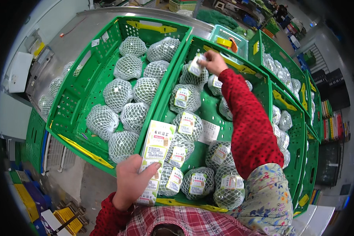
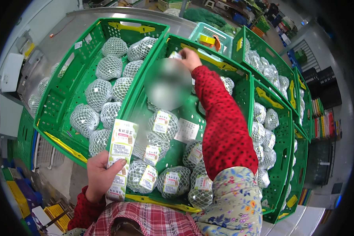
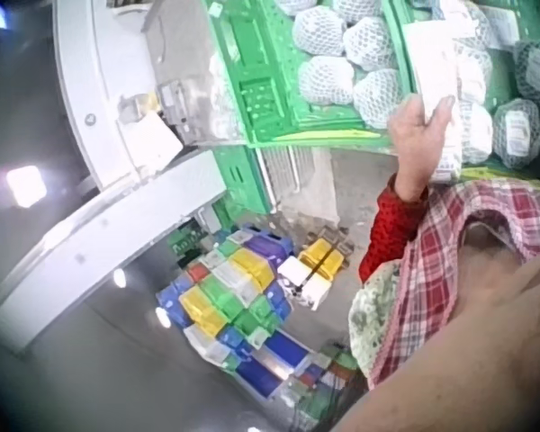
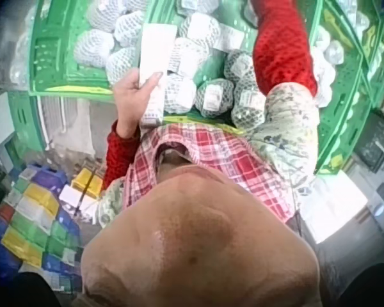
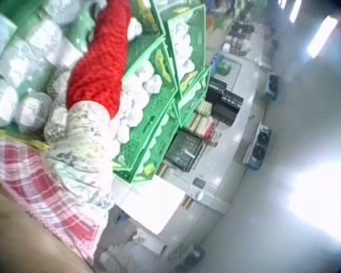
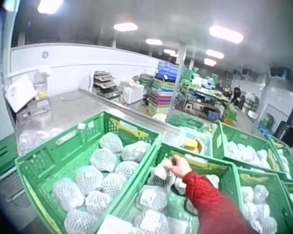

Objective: The person applies adhesive labels to individual items of netted produce in green plastic crates by hand.

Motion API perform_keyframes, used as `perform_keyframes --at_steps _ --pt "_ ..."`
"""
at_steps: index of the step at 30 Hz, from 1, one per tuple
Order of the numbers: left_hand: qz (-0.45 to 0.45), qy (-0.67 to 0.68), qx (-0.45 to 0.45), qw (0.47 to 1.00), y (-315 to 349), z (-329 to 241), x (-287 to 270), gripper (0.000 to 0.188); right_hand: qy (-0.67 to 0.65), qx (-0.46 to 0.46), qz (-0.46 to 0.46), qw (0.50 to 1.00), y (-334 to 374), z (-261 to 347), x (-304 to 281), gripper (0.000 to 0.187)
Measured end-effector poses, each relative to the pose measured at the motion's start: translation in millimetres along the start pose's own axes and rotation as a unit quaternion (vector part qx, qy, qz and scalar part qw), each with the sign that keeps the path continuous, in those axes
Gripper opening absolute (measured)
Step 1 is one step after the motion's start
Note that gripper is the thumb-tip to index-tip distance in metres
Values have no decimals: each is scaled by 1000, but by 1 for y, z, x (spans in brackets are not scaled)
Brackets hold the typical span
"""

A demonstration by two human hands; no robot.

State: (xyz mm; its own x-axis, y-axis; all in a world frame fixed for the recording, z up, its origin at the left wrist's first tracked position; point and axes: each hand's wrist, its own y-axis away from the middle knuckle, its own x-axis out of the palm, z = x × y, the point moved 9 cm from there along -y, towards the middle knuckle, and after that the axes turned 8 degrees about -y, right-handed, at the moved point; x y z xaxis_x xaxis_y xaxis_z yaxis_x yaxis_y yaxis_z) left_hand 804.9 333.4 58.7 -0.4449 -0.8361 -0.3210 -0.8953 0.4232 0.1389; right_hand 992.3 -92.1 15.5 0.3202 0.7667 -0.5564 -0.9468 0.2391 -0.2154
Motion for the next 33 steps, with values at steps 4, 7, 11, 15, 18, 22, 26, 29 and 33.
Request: perform_keyframes --at_steps 4,7,11,15,18,22,26,29,33 --pt "-21 -47 56 997 2 4 -4 23 232 58 -45 970 -6 -58 30 55" --pt "-44 -77 87 992 1 1 -12 21 340 31 -64 938 15 -15 31 62" --pt "-59 12 100 993 -2 -20 -12 12 358 42 58 931 20 -29 43 62" --pt "-29 -49 77 995 3 -4 -31 15 -214 47 152 964 67 132 69 44" --pt "-55 -62 130 988 9 -9 -35 10 -281 6 338 898 156 238 118 25" --pt "-117 -153 220 956 26 -36 -55 14 -231 -44 327 915 199 274 124 18" --pt "-79 -78 212 971 36 -26 -70 14 -104 -248 351 897 230 331 151 21" --pt "-119 -7 152 981 47 -7 -90 15 -64 -277 356 890 234 350 171 14" --pt "-127 68 -4 990 68 42 -117 17 -102 -299 334 888 202 371 206 9"
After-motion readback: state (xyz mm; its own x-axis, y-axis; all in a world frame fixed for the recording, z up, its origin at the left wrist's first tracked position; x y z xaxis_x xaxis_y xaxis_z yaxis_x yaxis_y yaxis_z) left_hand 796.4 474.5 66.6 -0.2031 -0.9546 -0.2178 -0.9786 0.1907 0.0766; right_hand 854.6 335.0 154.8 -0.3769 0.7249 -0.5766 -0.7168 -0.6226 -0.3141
